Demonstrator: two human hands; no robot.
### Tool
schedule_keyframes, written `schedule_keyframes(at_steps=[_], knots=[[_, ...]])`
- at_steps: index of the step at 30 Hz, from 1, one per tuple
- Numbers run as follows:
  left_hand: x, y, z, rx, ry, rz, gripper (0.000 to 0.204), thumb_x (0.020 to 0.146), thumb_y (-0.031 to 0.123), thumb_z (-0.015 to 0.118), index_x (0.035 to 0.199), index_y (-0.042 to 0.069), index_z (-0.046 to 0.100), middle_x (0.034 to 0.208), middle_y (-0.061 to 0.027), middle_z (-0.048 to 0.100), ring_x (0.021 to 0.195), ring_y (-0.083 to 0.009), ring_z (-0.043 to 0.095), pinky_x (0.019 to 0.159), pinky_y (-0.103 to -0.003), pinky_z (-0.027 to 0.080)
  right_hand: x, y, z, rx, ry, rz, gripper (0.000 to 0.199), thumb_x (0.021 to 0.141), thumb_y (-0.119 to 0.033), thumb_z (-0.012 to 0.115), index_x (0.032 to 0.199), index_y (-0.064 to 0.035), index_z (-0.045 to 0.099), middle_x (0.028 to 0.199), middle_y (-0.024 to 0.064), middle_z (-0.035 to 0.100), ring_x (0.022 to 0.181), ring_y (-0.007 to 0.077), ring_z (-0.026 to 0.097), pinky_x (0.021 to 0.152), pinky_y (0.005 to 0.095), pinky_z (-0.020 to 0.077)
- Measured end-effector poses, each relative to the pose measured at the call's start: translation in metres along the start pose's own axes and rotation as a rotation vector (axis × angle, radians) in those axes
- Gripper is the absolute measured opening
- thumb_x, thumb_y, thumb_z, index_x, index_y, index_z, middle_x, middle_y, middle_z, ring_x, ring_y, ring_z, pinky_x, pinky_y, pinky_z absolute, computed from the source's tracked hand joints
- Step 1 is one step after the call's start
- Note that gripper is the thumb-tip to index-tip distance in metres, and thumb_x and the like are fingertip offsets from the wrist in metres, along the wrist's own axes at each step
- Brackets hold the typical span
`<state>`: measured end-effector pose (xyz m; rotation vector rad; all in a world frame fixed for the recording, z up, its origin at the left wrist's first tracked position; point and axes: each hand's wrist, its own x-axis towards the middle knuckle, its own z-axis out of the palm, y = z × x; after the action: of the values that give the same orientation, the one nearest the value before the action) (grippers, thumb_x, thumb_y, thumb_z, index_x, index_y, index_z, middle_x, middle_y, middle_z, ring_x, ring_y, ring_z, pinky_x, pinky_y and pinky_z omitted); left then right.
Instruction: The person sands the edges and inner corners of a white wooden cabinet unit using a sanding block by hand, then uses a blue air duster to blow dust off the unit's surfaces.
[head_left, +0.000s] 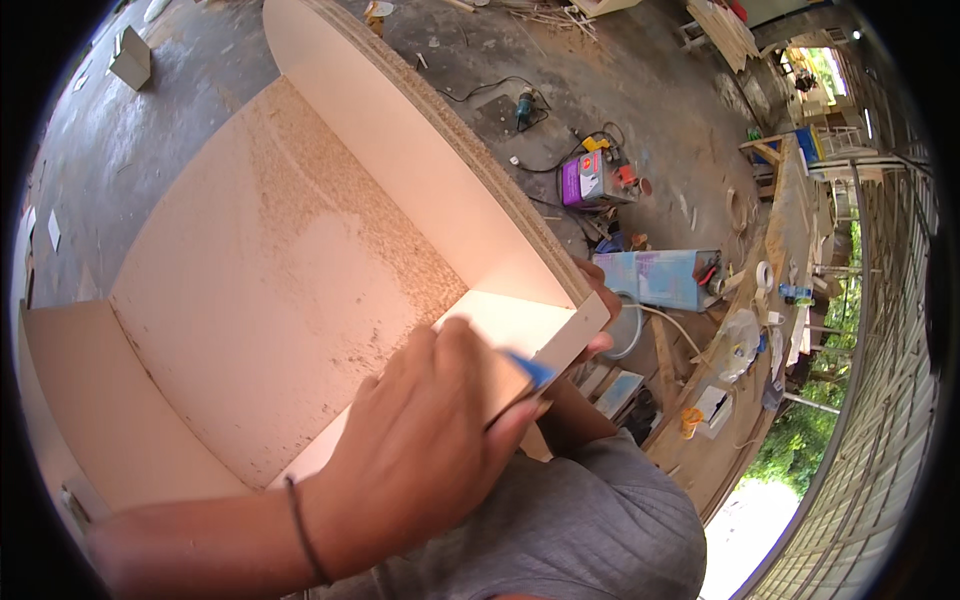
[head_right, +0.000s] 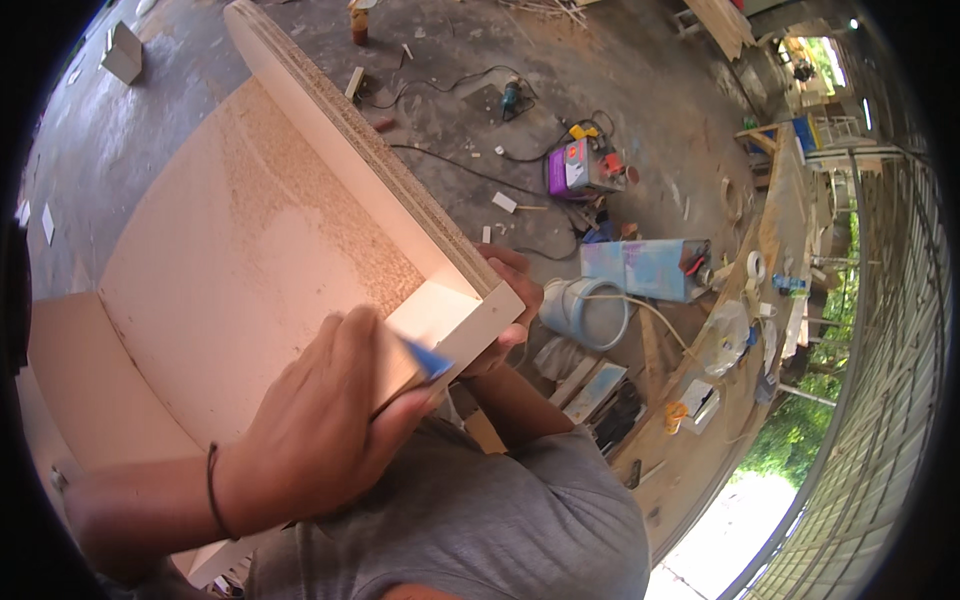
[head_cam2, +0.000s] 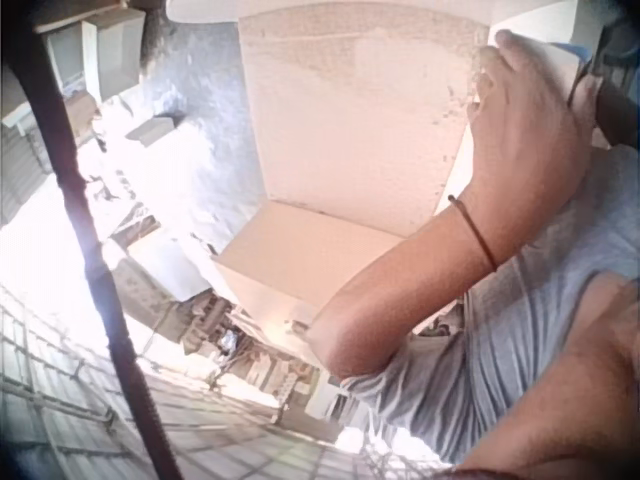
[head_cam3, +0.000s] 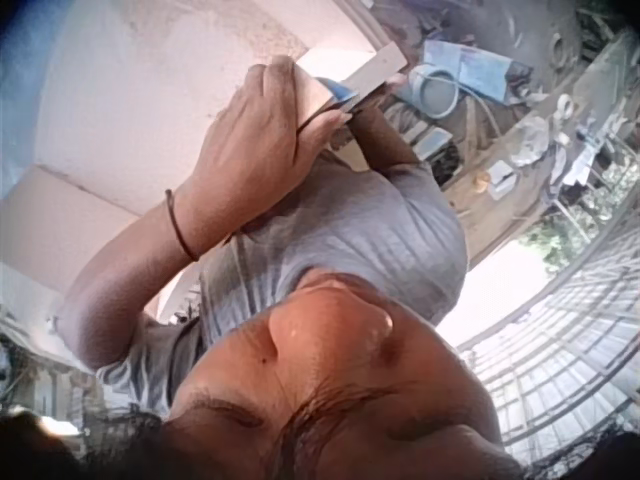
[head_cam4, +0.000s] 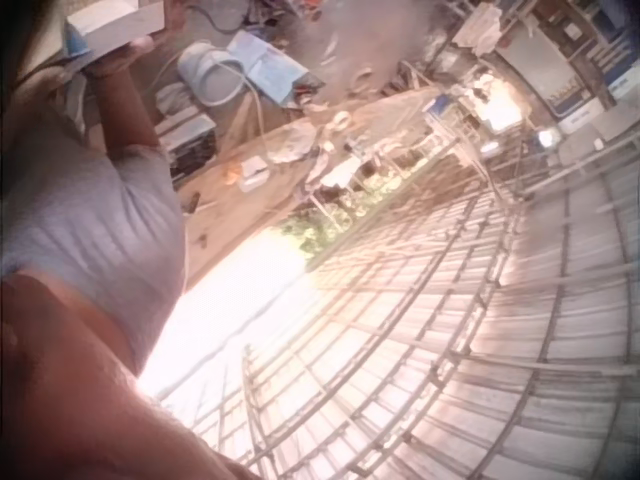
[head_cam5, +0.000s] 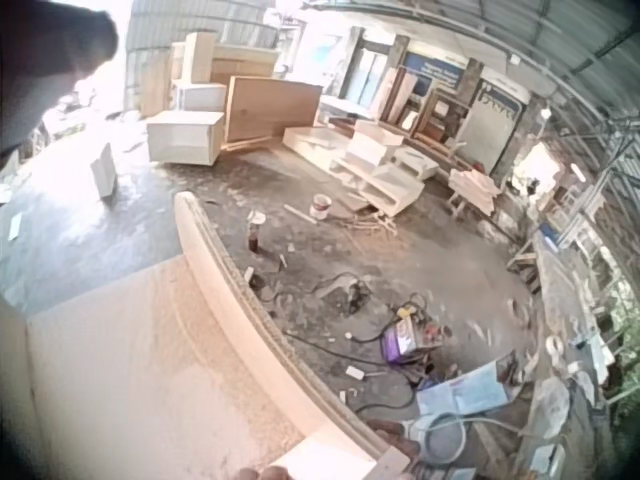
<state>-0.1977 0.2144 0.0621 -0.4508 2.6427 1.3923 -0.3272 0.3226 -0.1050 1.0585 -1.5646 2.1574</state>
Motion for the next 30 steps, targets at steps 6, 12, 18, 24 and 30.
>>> schedule_keyframes(at_steps=[6,12,18,24,30], knots=[[0.007,0.007,0.003,0.024,0.010,-0.027,0.050,0.087,0.030,0.061,0.107,-0.010,0.039,0.092,-0.0269,0.052,0.083,-0.0415,0.056,0.071,-0.044,0.048,0.004,-0.002,0.004,-0.061,-0.004,-0.049,0.051,0.096,-0.055,0.029,0.130,-0.0181,0.036,0.113,0.0146,0.046,0.098,0.0288,0.053,0.074,0.0353,0.0547],[0.020,0.019,0.004,0.042,-0.004,-0.031,0.051,0.086,0.032,0.062,0.104,-0.010,0.039,0.092,-0.0270,0.052,0.084,-0.0413,0.057,0.069,-0.044,0.048,-0.008,0.002,0.026,-0.153,0.368,0.006,0.052,0.097,-0.053,0.029,0.122,-0.0090,0.039,0.107,0.0127,0.048,0.098,0.0250,0.054,0.073,0.0345,0.0551],[-0.017,0.006,-0.004,0.050,0.000,-0.093,0.051,0.083,0.030,0.066,0.106,-0.008,0.040,0.093,-0.0258,0.051,0.083,-0.0413,0.056,0.071,-0.044,0.047,0.001,0.000,0.008,0.015,0.090,0.058,0.056,0.097,-0.056,0.023,0.113,-0.0043,0.041,0.100,0.0142,0.050,0.092,0.0228,0.056,0.072,0.0342,0.0545],[0.023,0.014,0.012,0.016,0.072,-0.035,0.046,0.084,0.030,0.064,0.099,-0.007,0.041,0.086,-0.0254,0.053,0.082,-0.0414,0.057,0.071,-0.044,0.048,-0.008,-0.004,0.006,0.028,0.022,0.071,0.057,0.097,-0.056,0.022,0.112,-0.0045,0.041,0.100,0.0140,0.050,0.092,0.0226,0.056,0.073,0.0341,0.0541],[-0.039,0.000,-0.011,0.110,0.001,-0.122,0.046,0.085,0.029,0.063,0.102,-0.007,0.041,0.090,-0.0256,0.052,0.088,-0.0387,0.057,0.076,-0.043,0.047,-0.011,0.009,0.005,0.004,0.036,0.057,0.058,0.097,-0.057,0.022,0.111,-0.0046,0.042,0.099,0.0137,0.051,0.092,0.0224,0.056,0.073,0.0340,0.0537]])
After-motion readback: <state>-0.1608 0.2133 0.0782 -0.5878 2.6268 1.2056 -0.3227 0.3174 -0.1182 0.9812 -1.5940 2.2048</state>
